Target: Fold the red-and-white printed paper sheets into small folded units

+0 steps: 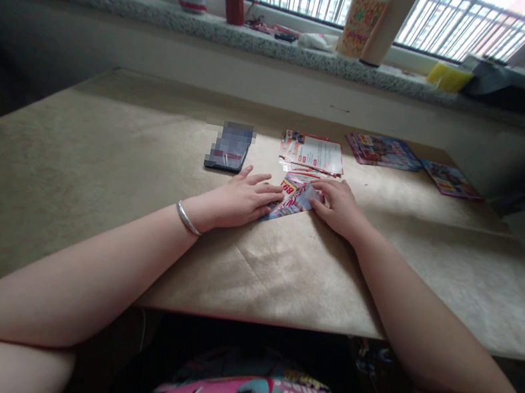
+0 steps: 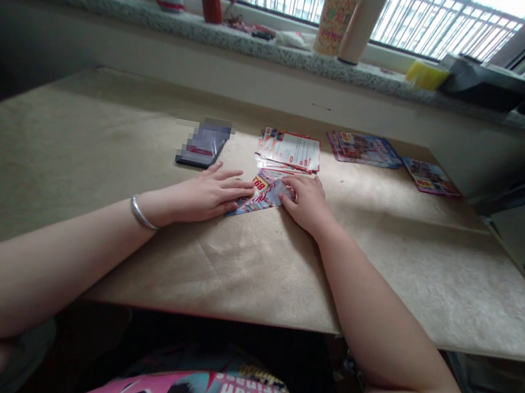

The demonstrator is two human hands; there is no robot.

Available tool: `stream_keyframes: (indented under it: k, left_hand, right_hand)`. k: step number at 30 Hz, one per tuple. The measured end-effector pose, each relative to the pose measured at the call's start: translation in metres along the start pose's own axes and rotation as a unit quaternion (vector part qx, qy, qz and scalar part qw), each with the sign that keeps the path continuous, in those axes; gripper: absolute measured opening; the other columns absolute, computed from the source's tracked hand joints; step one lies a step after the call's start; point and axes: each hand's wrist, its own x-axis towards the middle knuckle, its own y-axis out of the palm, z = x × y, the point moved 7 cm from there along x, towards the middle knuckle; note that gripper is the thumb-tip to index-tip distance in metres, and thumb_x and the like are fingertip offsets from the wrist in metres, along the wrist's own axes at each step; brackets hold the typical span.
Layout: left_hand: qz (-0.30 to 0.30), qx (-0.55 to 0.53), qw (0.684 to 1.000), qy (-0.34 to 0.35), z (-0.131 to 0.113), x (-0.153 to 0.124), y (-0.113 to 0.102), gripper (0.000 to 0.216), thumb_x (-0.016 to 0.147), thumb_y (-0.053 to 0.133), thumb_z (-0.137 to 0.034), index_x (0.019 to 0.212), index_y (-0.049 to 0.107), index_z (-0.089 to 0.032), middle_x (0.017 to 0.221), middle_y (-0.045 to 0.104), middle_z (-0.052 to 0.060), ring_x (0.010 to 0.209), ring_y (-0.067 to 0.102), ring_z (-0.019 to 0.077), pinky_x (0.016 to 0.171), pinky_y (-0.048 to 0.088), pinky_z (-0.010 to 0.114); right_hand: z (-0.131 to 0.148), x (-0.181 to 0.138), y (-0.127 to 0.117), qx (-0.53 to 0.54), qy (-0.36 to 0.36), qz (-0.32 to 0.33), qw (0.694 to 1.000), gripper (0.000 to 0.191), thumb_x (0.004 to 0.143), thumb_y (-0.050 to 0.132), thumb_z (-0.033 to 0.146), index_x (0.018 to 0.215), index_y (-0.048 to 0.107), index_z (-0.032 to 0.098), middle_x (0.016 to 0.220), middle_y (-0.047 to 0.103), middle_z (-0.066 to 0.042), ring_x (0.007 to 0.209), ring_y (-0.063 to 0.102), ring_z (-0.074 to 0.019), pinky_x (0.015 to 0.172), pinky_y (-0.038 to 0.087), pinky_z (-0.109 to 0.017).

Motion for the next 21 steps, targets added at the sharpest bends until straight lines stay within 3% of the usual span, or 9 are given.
stream_keyframes:
  k: [4, 8, 14, 21]
  left_hand:
    - [-0.009, 0.008, 1.0, -0.001, -0.003, -0.001, -0.004, 0.045, 0.1, 0.04, -0.033, 0.144, 0.047, -0.023, 0.148, 0.05, 0.007, 0.141, 0.037, 0.0322, 0.119, 0.014, 0.063]
    - [-0.043, 0.03, 0.999, 0.004, -0.009, -0.001, -0.014, 0.044, 0.1, 0.043, -0.035, 0.142, 0.05, -0.024, 0.133, 0.06, 0.011, 0.129, 0.05, 0.0286, 0.118, 0.013, 0.064]
    - [-0.077, 0.06, 0.995, 0.028, -0.015, 0.0, -0.016, 0.036, 0.097, 0.048, -0.039, 0.126, 0.064, -0.025, 0.117, 0.061, 0.012, 0.121, 0.054, 0.0282, 0.117, 0.026, 0.059]
    - [-0.077, 0.043, 0.996, 0.022, -0.01, -0.001, -0.008, 0.035, 0.098, 0.046, -0.037, 0.125, 0.063, -0.023, 0.144, 0.046, 0.014, 0.142, 0.035, 0.0296, 0.121, 0.017, 0.057]
  right_hand:
    - [0.008, -0.001, -0.012, 0.075, -0.029, -0.039, 0.996, 0.016, 0.084, 0.058, 0.021, 0.097, 0.068, 0.021, 0.111, 0.071, -0.01, 0.109, 0.061, -0.025, 0.099, 0.045, -0.045]
    - [0.016, -0.002, -0.02, 0.075, -0.051, -0.07, 0.993, 0.015, 0.087, 0.055, 0.019, 0.091, 0.069, 0.023, 0.103, 0.072, -0.008, 0.103, 0.062, -0.0237, 0.096, 0.047, -0.044]
    - [0.019, -0.002, -0.021, 0.059, -0.066, -0.036, 0.995, 0.023, 0.085, 0.052, 0.016, 0.091, 0.072, 0.026, 0.1, 0.073, -0.005, 0.101, 0.062, -0.0237, 0.096, 0.046, -0.046]
    - [0.021, -0.005, -0.025, 0.104, -0.062, 0.015, 0.993, 0.034, 0.091, 0.044, 0.025, 0.071, 0.071, 0.023, 0.087, 0.074, -0.004, 0.092, 0.065, -0.0214, 0.095, 0.047, -0.042]
